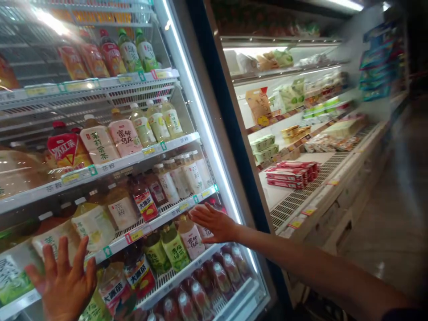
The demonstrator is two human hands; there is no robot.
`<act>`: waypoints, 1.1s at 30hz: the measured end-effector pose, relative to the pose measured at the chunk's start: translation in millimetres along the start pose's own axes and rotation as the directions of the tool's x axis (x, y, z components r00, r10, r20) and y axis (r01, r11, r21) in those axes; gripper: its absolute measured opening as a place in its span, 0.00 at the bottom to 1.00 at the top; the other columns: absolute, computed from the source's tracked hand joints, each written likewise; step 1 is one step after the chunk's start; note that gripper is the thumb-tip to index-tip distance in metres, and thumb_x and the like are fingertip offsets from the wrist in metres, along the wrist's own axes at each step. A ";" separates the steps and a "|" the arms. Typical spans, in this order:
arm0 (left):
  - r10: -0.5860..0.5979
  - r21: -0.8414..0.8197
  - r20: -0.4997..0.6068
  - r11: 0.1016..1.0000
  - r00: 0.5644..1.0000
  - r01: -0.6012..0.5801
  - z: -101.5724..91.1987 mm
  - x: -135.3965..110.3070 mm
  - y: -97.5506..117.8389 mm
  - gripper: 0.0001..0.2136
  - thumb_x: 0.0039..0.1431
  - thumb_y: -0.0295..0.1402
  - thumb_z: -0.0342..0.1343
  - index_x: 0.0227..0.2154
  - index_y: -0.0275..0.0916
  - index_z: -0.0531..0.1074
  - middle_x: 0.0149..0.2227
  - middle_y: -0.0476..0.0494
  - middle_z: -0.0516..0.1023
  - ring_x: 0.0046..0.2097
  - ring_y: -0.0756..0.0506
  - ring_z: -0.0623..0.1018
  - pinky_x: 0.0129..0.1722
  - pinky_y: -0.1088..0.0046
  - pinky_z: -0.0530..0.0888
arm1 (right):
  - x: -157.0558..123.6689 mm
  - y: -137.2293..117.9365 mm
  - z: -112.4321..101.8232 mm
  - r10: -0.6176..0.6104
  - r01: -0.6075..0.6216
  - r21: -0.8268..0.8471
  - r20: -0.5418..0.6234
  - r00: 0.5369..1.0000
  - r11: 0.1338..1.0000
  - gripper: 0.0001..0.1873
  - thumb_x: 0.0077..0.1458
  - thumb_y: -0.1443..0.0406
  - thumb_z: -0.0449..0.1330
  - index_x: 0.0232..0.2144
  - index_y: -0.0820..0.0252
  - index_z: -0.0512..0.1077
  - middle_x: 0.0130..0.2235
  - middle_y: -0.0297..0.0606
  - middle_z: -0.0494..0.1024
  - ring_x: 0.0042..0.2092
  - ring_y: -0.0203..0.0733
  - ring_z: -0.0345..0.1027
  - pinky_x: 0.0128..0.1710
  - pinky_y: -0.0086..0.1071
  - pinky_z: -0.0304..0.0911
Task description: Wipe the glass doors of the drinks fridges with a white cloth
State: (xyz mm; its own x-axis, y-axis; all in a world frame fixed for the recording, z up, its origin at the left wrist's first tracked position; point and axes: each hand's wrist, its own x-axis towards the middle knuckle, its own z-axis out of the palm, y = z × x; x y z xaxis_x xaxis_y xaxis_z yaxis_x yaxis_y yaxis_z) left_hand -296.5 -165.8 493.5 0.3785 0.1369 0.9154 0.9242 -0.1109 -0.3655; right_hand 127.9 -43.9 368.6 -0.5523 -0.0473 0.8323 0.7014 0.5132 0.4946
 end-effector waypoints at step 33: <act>0.066 0.073 -0.072 0.996 0.995 -0.061 17.1 -13.6 -11.6 0.37 0.66 0.32 0.55 0.73 0.54 0.45 0.76 0.43 0.43 0.76 0.31 0.45 0.73 0.35 0.40 | 217.5 -35.4 -0.1 -0.183 0.183 -0.012 -0.007 0.983 0.983 0.55 0.60 0.35 0.49 0.73 0.70 0.48 0.76 0.50 0.45 0.77 0.54 0.29 0.76 0.54 0.36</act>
State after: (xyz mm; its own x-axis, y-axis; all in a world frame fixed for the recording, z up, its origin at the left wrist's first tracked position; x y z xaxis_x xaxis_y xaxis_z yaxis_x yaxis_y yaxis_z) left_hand -311.5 -149.5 482.4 0.4338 0.0576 0.8991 0.9008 -0.0473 -0.4316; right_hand -17.1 -72.5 532.1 -0.6681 -0.1465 0.7295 0.5940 0.4856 0.6414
